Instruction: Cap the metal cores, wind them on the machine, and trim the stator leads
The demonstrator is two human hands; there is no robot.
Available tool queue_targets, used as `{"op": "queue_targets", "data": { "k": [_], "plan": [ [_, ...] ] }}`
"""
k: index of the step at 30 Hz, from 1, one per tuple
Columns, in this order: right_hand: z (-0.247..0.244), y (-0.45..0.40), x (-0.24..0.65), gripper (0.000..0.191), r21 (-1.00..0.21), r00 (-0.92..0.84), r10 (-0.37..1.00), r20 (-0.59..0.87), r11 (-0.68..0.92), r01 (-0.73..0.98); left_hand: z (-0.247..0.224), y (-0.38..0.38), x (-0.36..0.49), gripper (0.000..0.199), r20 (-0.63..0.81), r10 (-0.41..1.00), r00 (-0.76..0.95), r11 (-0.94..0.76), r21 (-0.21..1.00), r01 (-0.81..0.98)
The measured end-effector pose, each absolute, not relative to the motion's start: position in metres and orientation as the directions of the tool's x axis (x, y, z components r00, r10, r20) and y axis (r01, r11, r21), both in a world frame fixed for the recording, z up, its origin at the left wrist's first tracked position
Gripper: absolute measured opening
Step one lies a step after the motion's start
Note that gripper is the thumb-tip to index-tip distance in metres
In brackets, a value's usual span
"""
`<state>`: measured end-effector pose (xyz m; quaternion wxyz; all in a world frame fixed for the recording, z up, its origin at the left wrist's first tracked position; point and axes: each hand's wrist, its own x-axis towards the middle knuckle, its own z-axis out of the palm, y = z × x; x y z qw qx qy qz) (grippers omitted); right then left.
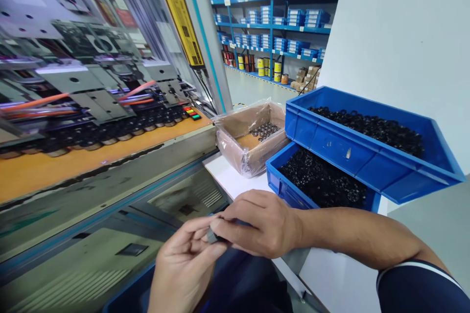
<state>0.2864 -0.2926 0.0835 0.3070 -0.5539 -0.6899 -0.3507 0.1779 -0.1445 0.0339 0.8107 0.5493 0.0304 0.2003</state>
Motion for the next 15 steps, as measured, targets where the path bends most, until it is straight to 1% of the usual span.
{"op": "queue_targets", "data": {
  "k": [1,2,4,5,7,9,11,12,13,14,15],
  "plan": [
    [0.083,-0.294,0.286,0.018,0.129,-0.183,0.548,0.816,0.135,0.982,0.033,-0.144,0.177,0.036,0.188,0.388,0.902,0.262,0.916,-0.304],
    [0.082,-0.295,0.286,0.017,0.101,-0.157,0.546,0.823,0.131,0.986,0.033,-0.142,0.177,0.039,0.227,0.415,0.881,0.172,0.931,-0.321],
    [0.080,-0.295,0.284,0.016,0.017,-0.085,0.549,0.832,0.127,0.992,0.035,-0.134,0.178,0.038,0.379,0.401,0.834,-0.080,0.922,-0.380],
    [0.078,-0.295,0.283,0.015,-0.026,-0.049,0.549,0.834,0.129,0.991,0.037,-0.129,0.179,0.035,0.483,0.349,0.803,-0.210,0.876,-0.435],
    [0.074,-0.292,0.280,0.014,-0.103,0.012,0.552,0.834,0.134,0.986,0.040,-0.121,0.182,0.028,0.672,0.205,0.711,-0.414,0.718,-0.559],
    [0.074,-0.289,0.278,0.013,-0.153,0.047,0.566,0.823,0.142,0.978,0.042,-0.116,0.184,0.026,0.772,0.104,0.627,-0.525,0.578,-0.624],
    [0.081,-0.292,0.282,0.015,-0.132,0.016,0.631,0.776,0.137,0.982,0.041,-0.114,0.184,0.021,0.801,0.098,0.591,-0.583,0.527,-0.618],
    [0.088,-0.298,0.288,0.019,-0.088,-0.014,0.678,0.735,0.115,0.989,0.041,-0.112,0.182,0.018,0.796,0.107,0.596,-0.595,0.532,-0.603],
    [0.099,-0.308,0.296,0.023,-0.030,-0.031,0.721,0.692,0.072,0.997,0.040,-0.111,0.179,0.017,0.783,0.114,0.611,-0.598,0.546,-0.587],
    [0.112,-0.320,0.308,0.028,0.037,-0.025,0.761,0.648,0.001,0.999,0.040,-0.109,0.176,0.017,0.763,0.125,0.634,-0.594,0.569,-0.569],
    [0.127,-0.335,0.322,0.028,0.099,0.009,0.782,0.623,-0.090,0.991,0.039,-0.107,0.173,0.019,0.738,0.143,0.659,-0.582,0.601,-0.547]
  ]
}}
